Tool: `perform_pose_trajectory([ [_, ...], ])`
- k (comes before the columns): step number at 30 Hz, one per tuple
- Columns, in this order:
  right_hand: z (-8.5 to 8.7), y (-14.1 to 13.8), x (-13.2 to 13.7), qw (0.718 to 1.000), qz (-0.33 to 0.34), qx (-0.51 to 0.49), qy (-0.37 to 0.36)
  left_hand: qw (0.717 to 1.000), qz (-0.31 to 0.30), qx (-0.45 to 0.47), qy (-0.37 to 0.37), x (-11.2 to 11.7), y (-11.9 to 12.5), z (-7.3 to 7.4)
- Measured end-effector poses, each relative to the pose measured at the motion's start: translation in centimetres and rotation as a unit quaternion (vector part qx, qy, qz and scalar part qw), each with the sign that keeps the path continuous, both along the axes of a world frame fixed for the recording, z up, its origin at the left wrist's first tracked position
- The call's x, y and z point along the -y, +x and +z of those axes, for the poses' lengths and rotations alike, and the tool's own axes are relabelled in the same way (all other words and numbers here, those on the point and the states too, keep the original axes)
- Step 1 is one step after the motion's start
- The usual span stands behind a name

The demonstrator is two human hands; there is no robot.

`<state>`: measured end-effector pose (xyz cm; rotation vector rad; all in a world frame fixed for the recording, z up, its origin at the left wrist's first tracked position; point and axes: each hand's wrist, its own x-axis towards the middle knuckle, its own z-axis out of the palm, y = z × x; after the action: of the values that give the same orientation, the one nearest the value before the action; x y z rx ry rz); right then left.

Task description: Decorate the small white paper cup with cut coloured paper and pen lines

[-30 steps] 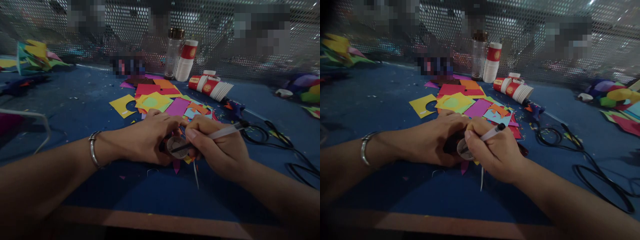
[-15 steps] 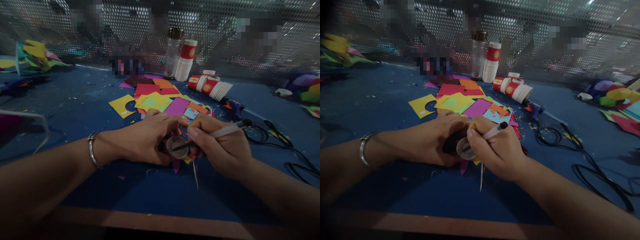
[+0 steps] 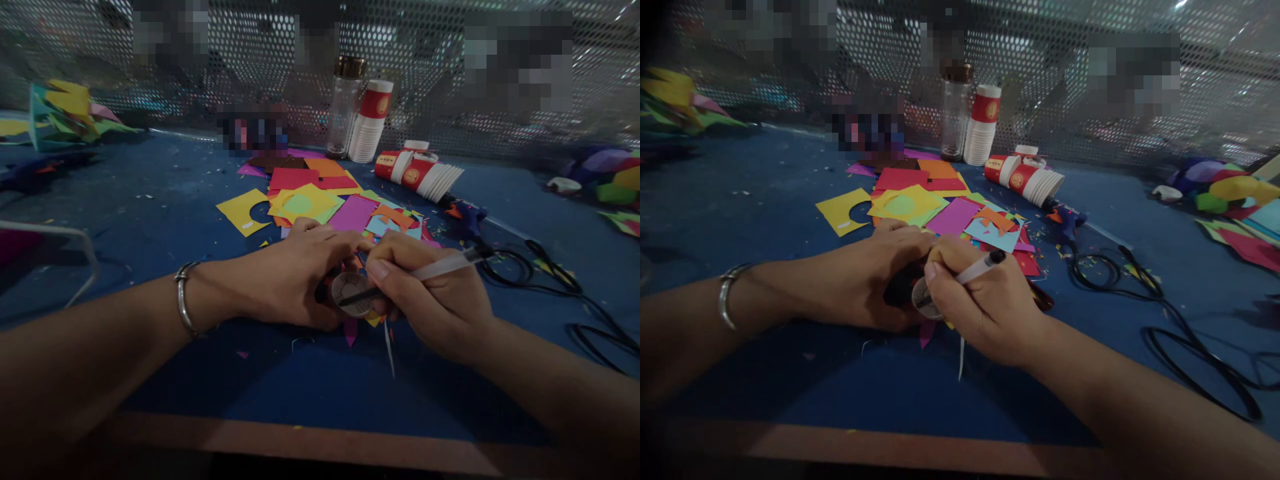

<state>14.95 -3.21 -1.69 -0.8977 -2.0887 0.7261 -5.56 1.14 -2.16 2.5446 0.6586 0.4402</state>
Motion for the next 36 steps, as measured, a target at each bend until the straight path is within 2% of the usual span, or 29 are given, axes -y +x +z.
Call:
perform_pose_trajectory([
  [4, -0.28, 0.28, -0.05, 1.0, -0.004, -0.002, -0.009, 1.0, 0.005, 0.006, -0.002, 0.0, 0.08, -0.16],
  [9, -0.36, 0.49, -0.27, 1.0, -0.019, 0.009, 0.018, 1.0, 0.01, 0.018, 0.013, 0.05, 0.12, -0.34],
  [23, -0.06, 0.07, 0.06, 0.999, 0.016, 0.003, 0.028, 1.0, -0.001, -0.002, -0.005, -0.01, -0.04, 0.14],
  [30, -0.26, 0.33, -0.1, 1.0, -0.01, 0.001, 0.025, 1.0, 0.008, 0.007, 0.014, 0.13, 0.1, -0.14],
  [36, -0.2, 0.27, -0.11, 0.999, 0.005, 0.009, 0.037, 1.0, 0.001, -0.005, -0.001, 0.07, 0.02, 0.07],
])
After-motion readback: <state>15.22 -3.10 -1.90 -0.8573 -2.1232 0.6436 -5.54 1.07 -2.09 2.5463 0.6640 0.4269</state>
